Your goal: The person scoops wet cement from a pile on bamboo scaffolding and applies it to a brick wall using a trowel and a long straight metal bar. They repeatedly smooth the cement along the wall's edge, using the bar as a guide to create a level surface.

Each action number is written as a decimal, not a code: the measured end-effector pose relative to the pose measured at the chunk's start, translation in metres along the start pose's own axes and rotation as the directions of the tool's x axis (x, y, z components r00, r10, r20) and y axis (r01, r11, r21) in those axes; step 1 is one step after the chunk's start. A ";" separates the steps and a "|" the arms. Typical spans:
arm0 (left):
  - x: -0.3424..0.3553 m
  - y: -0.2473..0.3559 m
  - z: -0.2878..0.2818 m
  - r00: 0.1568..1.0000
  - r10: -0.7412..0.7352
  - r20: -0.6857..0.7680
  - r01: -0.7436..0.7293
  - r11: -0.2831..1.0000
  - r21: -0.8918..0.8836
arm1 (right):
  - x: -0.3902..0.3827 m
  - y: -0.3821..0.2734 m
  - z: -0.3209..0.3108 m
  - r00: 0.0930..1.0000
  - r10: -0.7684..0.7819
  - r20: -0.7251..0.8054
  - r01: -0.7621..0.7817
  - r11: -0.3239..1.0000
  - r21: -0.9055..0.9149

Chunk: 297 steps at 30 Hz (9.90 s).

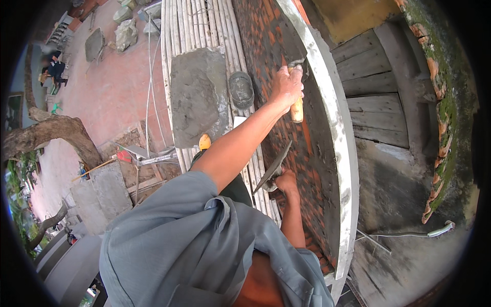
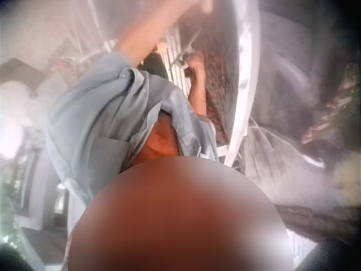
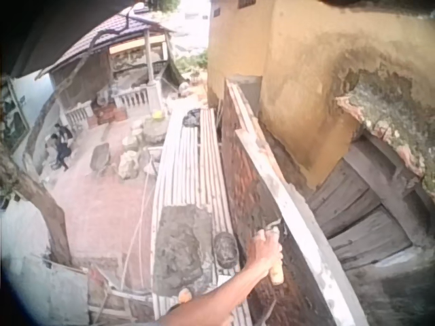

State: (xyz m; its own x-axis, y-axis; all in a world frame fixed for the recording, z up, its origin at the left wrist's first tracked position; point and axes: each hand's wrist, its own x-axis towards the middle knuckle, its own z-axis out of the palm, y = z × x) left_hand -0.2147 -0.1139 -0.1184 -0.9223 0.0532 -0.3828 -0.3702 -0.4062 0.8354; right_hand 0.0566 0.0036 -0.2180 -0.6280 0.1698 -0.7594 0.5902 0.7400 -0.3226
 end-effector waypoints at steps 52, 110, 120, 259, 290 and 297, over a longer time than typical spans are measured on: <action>-0.011 -0.463 -0.726 0.362 -0.227 -0.904 0.932 0.120 0.343 | 0.295 0.052 0.312 0.929 -0.229 0.291 0.337 0.849 -0.408; -0.043 0.065 -0.510 0.891 0.411 -0.194 0.036 0.363 0.931 | 0.332 -0.300 -0.010 0.936 0.024 -0.350 0.254 -0.735 0.629; -0.044 0.105 -0.501 0.889 0.395 -0.231 0.068 0.385 0.920 | 0.292 -0.339 -0.061 0.946 -0.050 -0.320 0.127 -0.853 0.507; -0.020 0.146 -0.369 0.955 0.283 0.090 -0.196 0.373 0.907 | 0.143 -0.227 -0.067 0.913 -0.019 -0.408 0.224 -0.812 0.539; -0.094 0.048 -0.229 0.821 -0.322 0.472 -0.321 0.424 0.847 | 0.040 -0.145 0.045 0.648 0.026 -0.761 0.427 0.815 0.392; -0.101 0.059 -0.192 0.694 -0.225 0.684 -0.547 0.454 0.704 | 0.055 -0.075 0.076 0.913 0.089 -0.398 0.191 0.769 0.610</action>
State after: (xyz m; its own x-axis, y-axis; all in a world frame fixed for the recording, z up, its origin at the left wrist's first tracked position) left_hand -0.1220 -0.3188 -0.1063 -0.6322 0.7527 -0.1838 0.2584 0.4285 0.8658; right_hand 0.0158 -0.0918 -0.2786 -0.7229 0.4795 -0.4975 0.6433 0.2043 -0.7378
